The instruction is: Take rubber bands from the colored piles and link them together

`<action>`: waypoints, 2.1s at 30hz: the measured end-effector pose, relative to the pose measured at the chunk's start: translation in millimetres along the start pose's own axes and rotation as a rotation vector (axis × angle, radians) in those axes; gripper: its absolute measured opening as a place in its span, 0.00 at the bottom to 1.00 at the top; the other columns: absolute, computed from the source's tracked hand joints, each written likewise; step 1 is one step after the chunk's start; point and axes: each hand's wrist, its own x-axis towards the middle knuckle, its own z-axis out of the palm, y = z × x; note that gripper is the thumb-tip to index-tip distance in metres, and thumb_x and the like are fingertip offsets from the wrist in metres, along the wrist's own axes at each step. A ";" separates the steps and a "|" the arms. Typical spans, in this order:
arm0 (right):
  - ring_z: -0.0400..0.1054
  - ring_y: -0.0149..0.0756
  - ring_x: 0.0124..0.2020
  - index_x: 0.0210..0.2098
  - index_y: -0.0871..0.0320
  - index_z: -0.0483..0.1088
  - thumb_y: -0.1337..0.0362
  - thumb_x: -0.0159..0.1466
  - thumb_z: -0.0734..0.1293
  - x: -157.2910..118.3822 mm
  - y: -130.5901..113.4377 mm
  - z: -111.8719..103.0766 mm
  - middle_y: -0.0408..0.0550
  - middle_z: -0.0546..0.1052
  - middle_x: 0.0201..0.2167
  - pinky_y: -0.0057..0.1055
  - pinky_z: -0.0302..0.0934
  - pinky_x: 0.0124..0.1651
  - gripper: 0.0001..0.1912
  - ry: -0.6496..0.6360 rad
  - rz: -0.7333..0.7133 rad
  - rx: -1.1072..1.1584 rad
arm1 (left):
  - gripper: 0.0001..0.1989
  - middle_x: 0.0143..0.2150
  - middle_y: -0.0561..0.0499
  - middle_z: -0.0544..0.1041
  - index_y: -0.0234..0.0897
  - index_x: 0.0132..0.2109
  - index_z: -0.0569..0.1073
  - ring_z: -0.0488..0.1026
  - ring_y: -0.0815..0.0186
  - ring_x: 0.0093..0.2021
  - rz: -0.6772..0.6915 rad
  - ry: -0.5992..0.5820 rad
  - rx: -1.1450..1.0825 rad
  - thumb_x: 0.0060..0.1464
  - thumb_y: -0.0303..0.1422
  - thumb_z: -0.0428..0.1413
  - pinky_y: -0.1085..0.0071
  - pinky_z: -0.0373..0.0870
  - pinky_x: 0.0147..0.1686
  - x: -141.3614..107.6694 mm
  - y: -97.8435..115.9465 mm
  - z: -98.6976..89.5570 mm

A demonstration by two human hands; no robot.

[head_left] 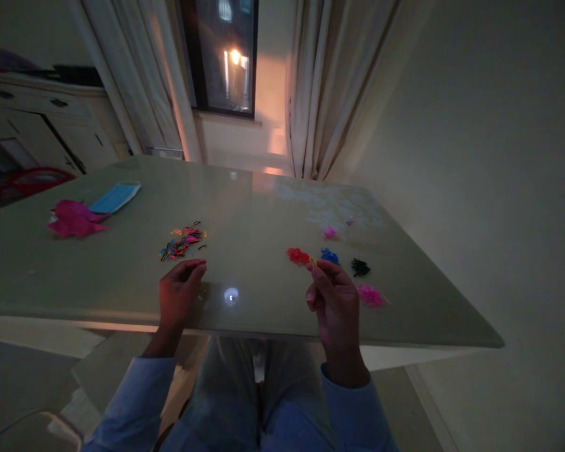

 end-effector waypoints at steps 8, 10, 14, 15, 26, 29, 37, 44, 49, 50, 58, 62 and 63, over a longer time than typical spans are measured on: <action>0.64 0.22 0.14 0.34 0.57 0.75 0.61 0.51 0.78 -1.2 -0.4 -10.4 0.40 0.78 0.25 0.18 0.54 0.13 0.14 0.016 -0.003 0.000 | 0.18 0.31 0.50 0.80 0.35 0.38 0.81 0.72 0.64 0.30 -0.008 0.015 0.042 0.44 0.44 0.61 0.72 0.68 0.29 -1.6 5.0 0.0; 0.64 0.22 0.14 0.35 0.57 0.75 0.60 0.51 0.78 -2.3 -0.8 -12.9 0.40 0.78 0.25 0.18 0.54 0.14 0.15 0.023 -0.005 -0.001 | 0.18 0.31 0.50 0.80 0.35 0.38 0.81 0.72 0.64 0.31 0.000 0.016 0.034 0.44 0.44 0.61 0.72 0.69 0.29 -1.2 5.0 0.3; 0.63 0.22 0.15 0.34 0.57 0.74 0.60 0.50 0.79 -4.3 -2.6 -17.9 0.41 0.78 0.26 0.19 0.54 0.14 0.16 0.070 -0.011 0.000 | 0.18 0.31 0.50 0.79 0.36 0.38 0.81 0.71 0.65 0.30 -0.009 0.018 0.051 0.44 0.44 0.61 0.72 0.69 0.28 -1.8 5.9 -0.2; 0.63 0.22 0.15 0.33 0.57 0.74 0.60 0.49 0.79 -4.5 -3.2 -19.6 0.40 0.78 0.26 0.19 0.54 0.15 0.16 0.082 -0.013 -0.005 | 0.18 0.31 0.50 0.79 0.36 0.38 0.81 0.72 0.65 0.29 -0.010 0.019 0.059 0.44 0.44 0.61 0.72 0.69 0.28 -2.3 6.2 -0.5; 0.65 0.26 0.19 0.34 0.60 0.74 0.56 0.50 0.78 10.5 2.3 -95.4 0.41 0.75 0.24 0.23 0.57 0.20 0.18 0.277 -0.147 -0.378 | 0.17 0.31 0.51 0.79 0.38 0.37 0.80 0.71 0.63 0.29 -0.038 0.053 0.083 0.43 0.44 0.62 0.69 0.70 0.28 -10.0 13.6 -1.9; 0.67 0.30 0.21 0.34 0.60 0.75 0.54 0.52 0.76 15.8 4.8 -116.9 0.45 0.77 0.26 0.26 0.60 0.23 0.17 0.290 -0.179 -0.578 | 0.15 0.33 0.50 0.80 0.39 0.36 0.80 0.72 0.61 0.31 -0.025 0.051 0.081 0.44 0.44 0.61 0.67 0.71 0.30 -11.5 16.4 -1.6; 0.69 0.36 0.24 0.33 0.59 0.76 0.55 0.57 0.67 20.2 12.4 -127.6 0.51 0.80 0.30 0.33 0.65 0.32 0.13 0.235 -0.330 -1.084 | 0.14 0.31 0.55 0.79 0.42 0.37 0.80 0.72 0.64 0.31 -0.006 0.068 0.159 0.46 0.44 0.61 0.69 0.70 0.32 -11.5 14.1 -1.8; 0.69 0.36 0.25 0.35 0.58 0.76 0.56 0.59 0.66 18.7 12.4 -125.9 0.52 0.80 0.32 0.32 0.64 0.31 0.13 0.172 -0.351 -1.131 | 0.14 0.31 0.54 0.78 0.41 0.37 0.80 0.71 0.64 0.30 -0.047 0.074 0.122 0.45 0.43 0.61 0.69 0.68 0.29 -12.0 15.5 -0.2; 0.69 0.37 0.25 0.35 0.58 0.77 0.55 0.61 0.66 18.5 11.8 -126.6 0.53 0.80 0.33 0.33 0.64 0.32 0.13 0.149 -0.404 -1.167 | 0.15 0.31 0.53 0.78 0.38 0.37 0.80 0.70 0.65 0.30 -0.039 0.065 0.078 0.44 0.43 0.62 0.70 0.68 0.29 -10.2 13.2 -0.5; 0.69 0.37 0.25 0.35 0.58 0.77 0.55 0.61 0.66 18.8 12.3 -127.1 0.53 0.80 0.33 0.33 0.64 0.32 0.14 0.146 -0.412 -1.173 | 0.16 0.31 0.52 0.78 0.38 0.37 0.80 0.70 0.65 0.30 -0.038 0.060 0.072 0.44 0.43 0.62 0.71 0.67 0.29 -9.3 11.9 -0.7; 0.70 0.37 0.26 0.35 0.58 0.76 0.56 0.62 0.67 7.4 16.9 -108.0 0.51 0.79 0.31 0.33 0.64 0.31 0.12 0.078 -0.449 -1.114 | 0.16 0.30 0.50 0.79 0.36 0.36 0.80 0.72 0.65 0.28 -0.027 0.037 0.005 0.43 0.43 0.61 0.71 0.68 0.28 -6.1 8.2 0.6; 0.69 0.36 0.27 0.34 0.56 0.75 0.60 0.62 0.66 -1.2 28.8 -67.7 0.48 0.78 0.30 0.30 0.64 0.31 0.07 -0.183 -0.479 -1.022 | 0.15 0.30 0.50 0.79 0.36 0.36 0.80 0.72 0.65 0.28 -0.006 0.023 0.004 0.45 0.42 0.60 0.71 0.68 0.29 -6.5 7.2 1.2; 0.69 0.35 0.28 0.33 0.55 0.75 0.61 0.62 0.66 -0.9 33.6 -57.5 0.48 0.78 0.30 0.30 0.64 0.31 0.07 -0.266 -0.480 -1.003 | 0.15 0.30 0.50 0.80 0.36 0.36 0.80 0.73 0.65 0.29 -0.001 0.013 0.000 0.46 0.42 0.60 0.71 0.68 0.30 -6.5 6.3 1.1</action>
